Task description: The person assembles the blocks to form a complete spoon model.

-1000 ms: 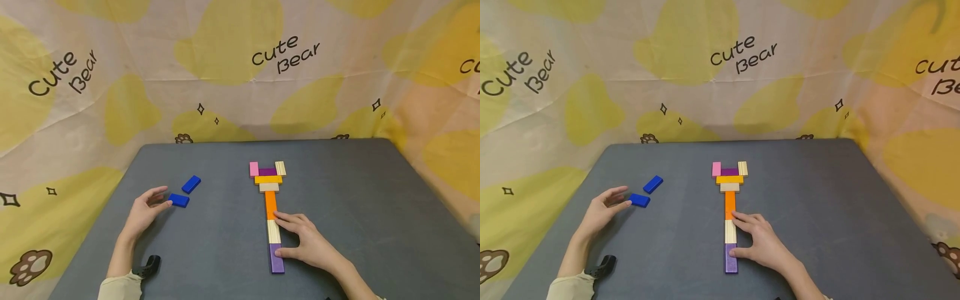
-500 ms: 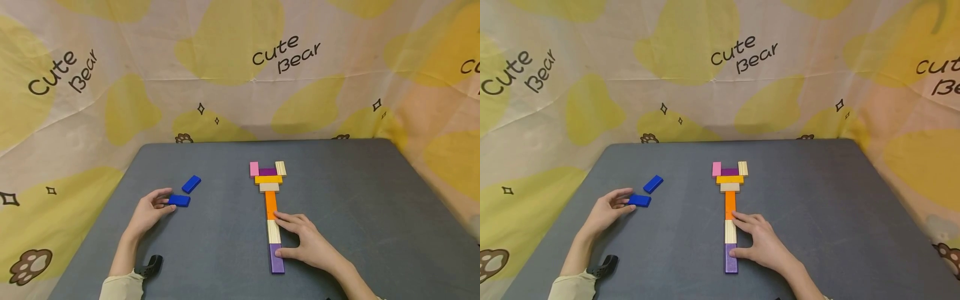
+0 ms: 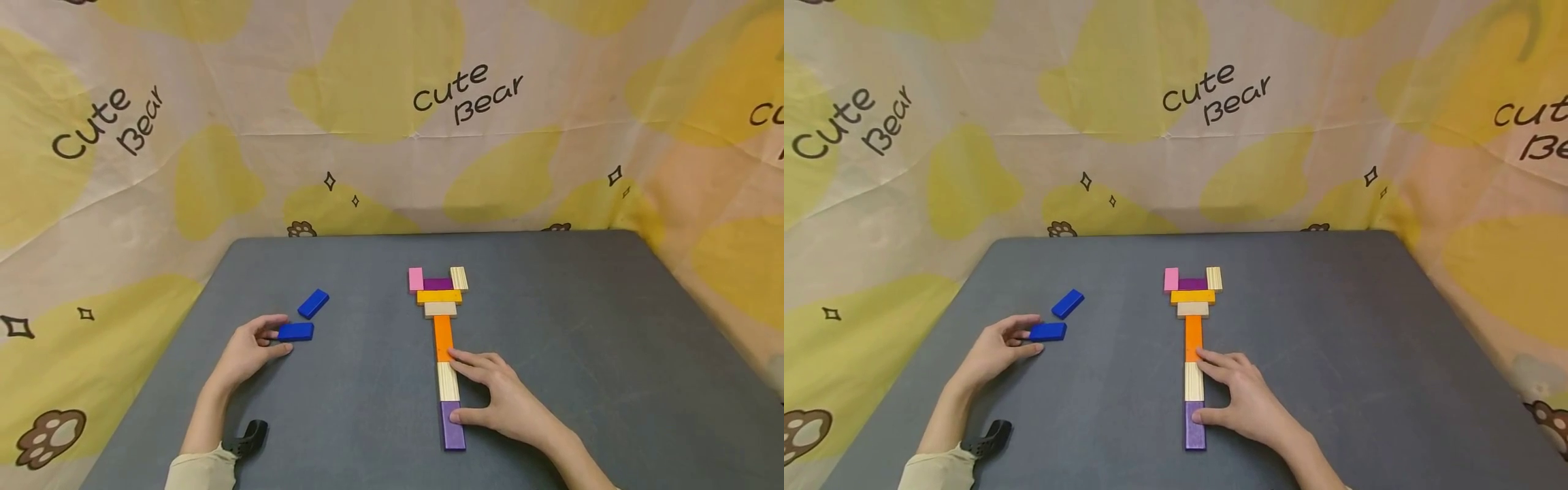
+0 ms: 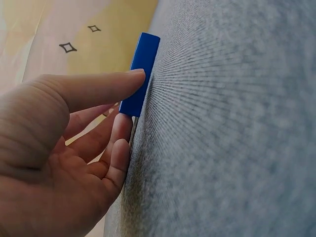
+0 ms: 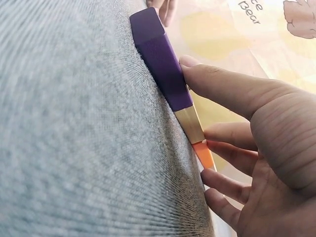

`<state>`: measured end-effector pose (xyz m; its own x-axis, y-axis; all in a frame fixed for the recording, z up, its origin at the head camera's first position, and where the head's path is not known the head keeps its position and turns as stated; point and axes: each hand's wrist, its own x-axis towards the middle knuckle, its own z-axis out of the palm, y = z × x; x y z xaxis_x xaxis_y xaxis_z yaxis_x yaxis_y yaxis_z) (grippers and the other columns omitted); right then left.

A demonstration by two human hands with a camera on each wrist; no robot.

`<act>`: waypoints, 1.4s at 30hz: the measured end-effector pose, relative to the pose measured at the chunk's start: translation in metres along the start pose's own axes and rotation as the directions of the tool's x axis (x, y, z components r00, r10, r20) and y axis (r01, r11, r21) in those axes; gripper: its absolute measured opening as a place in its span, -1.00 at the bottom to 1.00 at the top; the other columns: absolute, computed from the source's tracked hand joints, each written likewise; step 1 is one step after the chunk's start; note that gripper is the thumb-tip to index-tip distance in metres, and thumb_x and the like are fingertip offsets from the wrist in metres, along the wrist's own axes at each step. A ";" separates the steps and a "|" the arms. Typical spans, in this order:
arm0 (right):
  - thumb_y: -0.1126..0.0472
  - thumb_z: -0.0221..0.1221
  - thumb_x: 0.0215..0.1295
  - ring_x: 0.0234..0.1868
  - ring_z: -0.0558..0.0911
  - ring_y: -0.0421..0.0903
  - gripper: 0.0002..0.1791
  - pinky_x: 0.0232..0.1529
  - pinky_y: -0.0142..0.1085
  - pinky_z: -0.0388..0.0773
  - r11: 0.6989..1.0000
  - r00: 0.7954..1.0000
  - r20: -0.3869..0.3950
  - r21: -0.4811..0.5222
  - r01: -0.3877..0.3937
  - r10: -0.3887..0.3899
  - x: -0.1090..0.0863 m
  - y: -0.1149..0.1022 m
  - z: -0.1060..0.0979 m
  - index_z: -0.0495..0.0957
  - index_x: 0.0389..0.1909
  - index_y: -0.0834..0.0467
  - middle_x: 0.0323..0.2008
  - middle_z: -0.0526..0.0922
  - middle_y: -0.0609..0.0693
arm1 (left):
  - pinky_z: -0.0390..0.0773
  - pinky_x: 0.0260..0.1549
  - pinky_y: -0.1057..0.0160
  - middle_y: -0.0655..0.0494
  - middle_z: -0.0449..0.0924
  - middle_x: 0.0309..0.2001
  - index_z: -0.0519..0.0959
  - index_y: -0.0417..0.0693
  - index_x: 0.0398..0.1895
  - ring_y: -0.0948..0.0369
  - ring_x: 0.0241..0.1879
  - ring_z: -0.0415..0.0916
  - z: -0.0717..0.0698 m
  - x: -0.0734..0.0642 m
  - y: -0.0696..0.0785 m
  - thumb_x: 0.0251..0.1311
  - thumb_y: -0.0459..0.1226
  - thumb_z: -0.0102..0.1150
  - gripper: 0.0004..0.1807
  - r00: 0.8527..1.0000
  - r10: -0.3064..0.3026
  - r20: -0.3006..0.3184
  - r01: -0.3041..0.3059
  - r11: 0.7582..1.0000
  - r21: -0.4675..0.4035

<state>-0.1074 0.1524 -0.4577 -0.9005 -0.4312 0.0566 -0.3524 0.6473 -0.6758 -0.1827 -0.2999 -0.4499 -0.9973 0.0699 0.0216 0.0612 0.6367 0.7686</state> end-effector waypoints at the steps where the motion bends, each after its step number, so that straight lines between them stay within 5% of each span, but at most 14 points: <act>1: -0.26 0.43 -0.02 0.22 0.28 -0.11 -0.10 0.17 0.10 0.35 1.000 1.000 -0.001 -0.001 0.001 -0.001 0.000 0.000 0.000 0.45 0.35 0.04 0.38 0.31 -0.24 | 0.50 -0.20 0.33 -0.12 0.58 0.05 0.49 -0.19 0.24 0.03 -0.05 0.50 0.000 0.000 0.000 0.12 -0.29 0.43 -0.41 1.000 0.001 -0.002 -0.001 1.000 0.000; 27: -0.30 0.42 -0.04 0.21 0.28 -0.12 -0.08 0.17 0.10 0.34 1.000 1.000 0.008 -0.009 -0.022 0.022 0.000 -0.002 0.000 0.45 0.35 0.00 0.38 0.30 -0.27 | 0.49 -0.21 0.34 -0.07 0.61 -0.03 0.56 -0.21 0.14 0.07 -0.10 0.49 0.002 -0.003 0.001 0.09 -0.35 0.44 -0.50 1.000 0.002 -0.019 -0.001 1.000 0.030; 42: -0.30 0.43 -0.05 0.21 0.28 -0.13 -0.08 0.17 0.10 0.33 0.999 0.999 0.016 -0.015 -0.033 0.033 0.001 -0.002 0.000 0.46 0.35 0.00 0.38 0.30 -0.28 | 0.50 -0.10 0.12 -0.08 0.61 -0.02 0.59 -0.16 0.12 0.04 -0.02 0.52 0.002 -0.004 0.004 0.09 -0.26 0.46 -0.50 0.999 -0.009 -0.037 0.011 0.998 0.056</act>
<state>-0.1077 0.1510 -0.4566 -0.9075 -0.4194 0.0221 -0.3261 0.6704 -0.6665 -0.1784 -0.2960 -0.4484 -0.9986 0.0355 0.0382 0.0521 0.6794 0.7319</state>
